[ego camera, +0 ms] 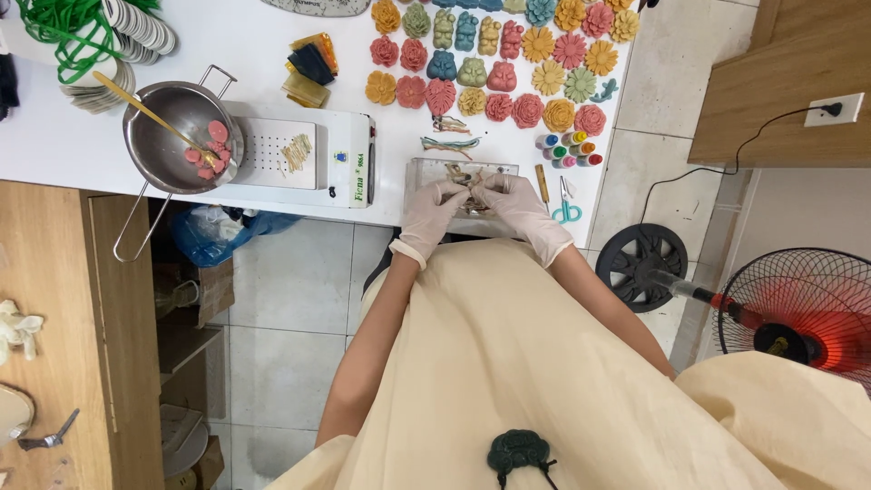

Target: Sorts and packages small craft components or jewelry findings into a clear bag.

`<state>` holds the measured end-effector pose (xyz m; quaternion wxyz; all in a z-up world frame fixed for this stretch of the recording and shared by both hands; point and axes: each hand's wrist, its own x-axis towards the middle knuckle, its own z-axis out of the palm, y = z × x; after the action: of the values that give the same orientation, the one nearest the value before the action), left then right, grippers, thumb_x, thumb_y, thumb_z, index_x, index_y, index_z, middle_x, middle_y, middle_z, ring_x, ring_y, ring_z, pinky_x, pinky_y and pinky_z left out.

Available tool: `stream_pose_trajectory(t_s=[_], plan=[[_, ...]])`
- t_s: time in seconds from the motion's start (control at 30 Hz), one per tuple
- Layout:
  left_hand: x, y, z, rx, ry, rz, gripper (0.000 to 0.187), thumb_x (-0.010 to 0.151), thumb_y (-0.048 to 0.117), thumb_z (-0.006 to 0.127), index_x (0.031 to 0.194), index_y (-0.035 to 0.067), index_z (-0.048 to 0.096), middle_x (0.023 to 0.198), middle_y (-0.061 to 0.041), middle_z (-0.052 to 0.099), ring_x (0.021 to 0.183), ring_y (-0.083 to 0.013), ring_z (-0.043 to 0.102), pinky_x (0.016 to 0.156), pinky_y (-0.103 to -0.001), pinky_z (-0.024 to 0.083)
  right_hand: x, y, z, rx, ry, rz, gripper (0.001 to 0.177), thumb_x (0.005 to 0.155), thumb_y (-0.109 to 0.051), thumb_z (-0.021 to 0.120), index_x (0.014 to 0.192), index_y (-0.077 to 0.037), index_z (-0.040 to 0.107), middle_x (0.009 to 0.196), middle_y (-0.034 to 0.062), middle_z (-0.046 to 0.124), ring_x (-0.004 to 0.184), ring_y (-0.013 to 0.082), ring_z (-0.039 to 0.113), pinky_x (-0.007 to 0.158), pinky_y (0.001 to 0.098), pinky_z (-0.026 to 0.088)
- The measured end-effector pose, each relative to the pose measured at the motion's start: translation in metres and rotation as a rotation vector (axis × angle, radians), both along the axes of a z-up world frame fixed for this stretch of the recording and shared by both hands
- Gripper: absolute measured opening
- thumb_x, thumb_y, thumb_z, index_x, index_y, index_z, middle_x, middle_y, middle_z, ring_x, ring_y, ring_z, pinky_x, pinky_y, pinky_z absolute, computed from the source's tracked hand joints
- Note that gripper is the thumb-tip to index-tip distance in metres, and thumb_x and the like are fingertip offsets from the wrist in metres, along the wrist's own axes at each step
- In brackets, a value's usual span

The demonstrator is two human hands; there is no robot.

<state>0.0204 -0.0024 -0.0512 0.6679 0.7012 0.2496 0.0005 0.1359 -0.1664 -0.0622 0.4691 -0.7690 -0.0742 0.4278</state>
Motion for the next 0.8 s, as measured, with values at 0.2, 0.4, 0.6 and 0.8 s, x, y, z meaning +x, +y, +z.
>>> stream_pose_trajectory(t_s=[0.2,0.4,0.6,0.8], plan=[[-0.004,0.001,-0.009,-0.045,0.033,0.006,0.017,0.093,0.016,0.073,0.102,0.002,0.076,0.085,-0.003,0.076,0.076,-0.0091,0.065,0.072,-0.025,0.052,0.002,-0.002,-0.001,0.005,0.076,-0.01,0.02,0.092,-0.021,0.075,0.097,-0.002,0.075,0.084,0.0001,0.072,0.073,0.0069,0.06,0.069,0.024,0.051],[-0.008,0.0,-0.017,-0.027,-0.04,-0.017,0.014,0.093,0.014,0.071,0.098,0.002,0.074,0.087,-0.004,0.075,0.078,-0.0103,0.067,0.074,-0.026,0.054,0.001,-0.005,0.007,0.021,0.014,0.103,0.021,0.095,-0.022,0.071,0.096,-0.002,0.075,0.081,-0.0001,0.069,0.072,0.0071,0.056,0.068,0.0243,0.049],[-0.006,-0.002,-0.011,0.103,0.049,-0.03,0.016,0.091,0.018,0.073,0.098,0.003,0.074,0.085,-0.009,0.075,0.077,-0.0163,0.069,0.072,-0.03,0.054,-0.001,0.0,0.031,-0.042,-0.131,0.182,0.021,0.092,-0.023,0.071,0.094,-0.002,0.075,0.078,0.0028,0.071,0.072,0.0093,0.059,0.07,0.0276,0.051],[-0.009,-0.003,-0.017,0.149,0.037,-0.015,0.016,0.091,0.018,0.072,0.097,0.003,0.073,0.083,-0.01,0.073,0.076,-0.0194,0.068,0.073,-0.033,0.053,-0.002,-0.004,0.026,-0.07,-0.135,0.189,0.023,0.092,-0.025,0.072,0.095,-0.002,0.075,0.078,0.0054,0.07,0.072,0.0105,0.058,0.07,0.0293,0.051]])
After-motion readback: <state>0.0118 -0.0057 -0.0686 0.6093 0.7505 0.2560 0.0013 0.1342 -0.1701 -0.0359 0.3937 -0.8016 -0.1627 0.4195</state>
